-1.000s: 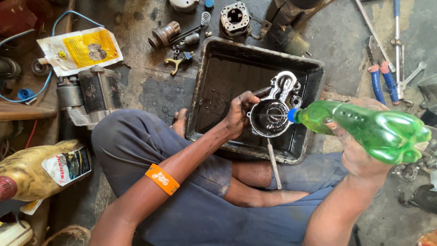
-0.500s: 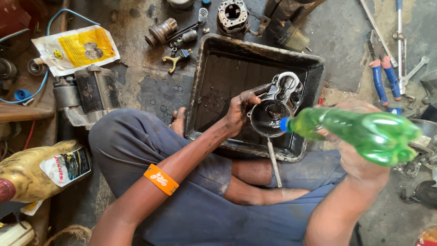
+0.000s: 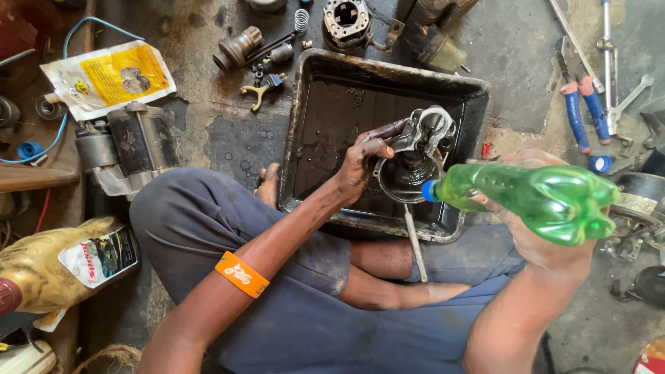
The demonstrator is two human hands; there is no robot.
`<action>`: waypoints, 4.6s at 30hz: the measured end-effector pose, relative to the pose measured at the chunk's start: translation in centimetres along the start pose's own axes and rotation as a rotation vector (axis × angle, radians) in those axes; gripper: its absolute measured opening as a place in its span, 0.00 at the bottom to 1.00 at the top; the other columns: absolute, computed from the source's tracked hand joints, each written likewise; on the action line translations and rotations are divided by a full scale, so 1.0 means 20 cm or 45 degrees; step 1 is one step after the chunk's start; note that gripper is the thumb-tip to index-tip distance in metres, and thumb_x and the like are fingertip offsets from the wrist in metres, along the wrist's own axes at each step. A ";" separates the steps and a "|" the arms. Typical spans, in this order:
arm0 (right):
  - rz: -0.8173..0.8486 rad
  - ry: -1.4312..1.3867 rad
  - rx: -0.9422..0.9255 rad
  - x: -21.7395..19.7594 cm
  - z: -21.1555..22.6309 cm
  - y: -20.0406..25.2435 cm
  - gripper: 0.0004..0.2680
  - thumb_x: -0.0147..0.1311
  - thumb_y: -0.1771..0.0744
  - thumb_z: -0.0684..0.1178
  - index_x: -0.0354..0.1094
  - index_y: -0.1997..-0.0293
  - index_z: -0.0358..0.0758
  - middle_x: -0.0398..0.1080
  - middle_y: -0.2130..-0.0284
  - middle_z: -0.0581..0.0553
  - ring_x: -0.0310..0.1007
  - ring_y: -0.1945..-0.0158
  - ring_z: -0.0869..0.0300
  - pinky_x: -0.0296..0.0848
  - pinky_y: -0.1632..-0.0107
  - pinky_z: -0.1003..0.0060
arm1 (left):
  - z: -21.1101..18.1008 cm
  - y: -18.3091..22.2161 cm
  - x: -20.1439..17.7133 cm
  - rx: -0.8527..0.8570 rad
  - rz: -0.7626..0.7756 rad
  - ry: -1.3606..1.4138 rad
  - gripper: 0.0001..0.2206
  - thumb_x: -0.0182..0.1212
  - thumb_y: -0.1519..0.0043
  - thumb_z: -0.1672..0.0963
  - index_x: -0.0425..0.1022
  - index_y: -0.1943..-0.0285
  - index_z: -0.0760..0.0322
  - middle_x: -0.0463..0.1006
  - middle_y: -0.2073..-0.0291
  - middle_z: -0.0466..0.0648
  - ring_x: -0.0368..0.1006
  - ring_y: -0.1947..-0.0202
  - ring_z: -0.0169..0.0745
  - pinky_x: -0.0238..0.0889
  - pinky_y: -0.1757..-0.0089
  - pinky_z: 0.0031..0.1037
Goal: The person sits on the floor and pours liquid from a green plastic bottle into a metal engine part held over a black tray. The person rotates the part to rinse different areas while the liquid drains into the tray.
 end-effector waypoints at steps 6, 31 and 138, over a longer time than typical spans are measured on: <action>-0.008 -0.207 0.043 -0.02 -0.02 0.01 0.12 0.64 0.35 0.34 0.69 0.48 0.32 0.73 0.54 0.43 0.75 0.53 0.60 0.77 0.50 0.65 | -0.03 0.02 0.02 0.016 -0.021 -0.209 0.28 0.59 0.44 0.58 0.74 0.32 0.74 0.76 0.58 0.48 0.66 0.58 0.35 0.59 0.56 0.25; 0.000 0.123 -0.017 -0.02 0.06 -0.07 0.13 0.68 0.35 0.39 0.70 0.48 0.31 0.76 0.54 0.42 0.80 0.52 0.60 0.81 0.51 0.68 | -0.12 0.01 0.06 0.106 -0.193 -0.430 0.31 0.75 0.47 0.56 0.72 0.32 0.68 0.81 0.53 0.46 0.74 0.57 0.30 0.71 0.56 0.22; -0.628 -1.400 0.154 -0.55 -0.48 0.02 0.12 0.55 0.24 0.50 0.63 0.45 0.26 0.71 0.56 0.32 0.75 0.50 0.44 0.76 0.46 0.52 | -0.47 0.21 0.33 0.499 -0.400 -0.901 0.28 0.68 0.38 0.54 0.71 0.29 0.70 0.81 0.47 0.51 0.73 0.50 0.34 0.69 0.48 0.23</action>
Point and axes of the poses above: each hand's wrist, its own y-axis away from the middle knuckle, its own x-axis out of the palm, z = x × y, the point moved 7 cm from there along -y, towards the middle knuckle
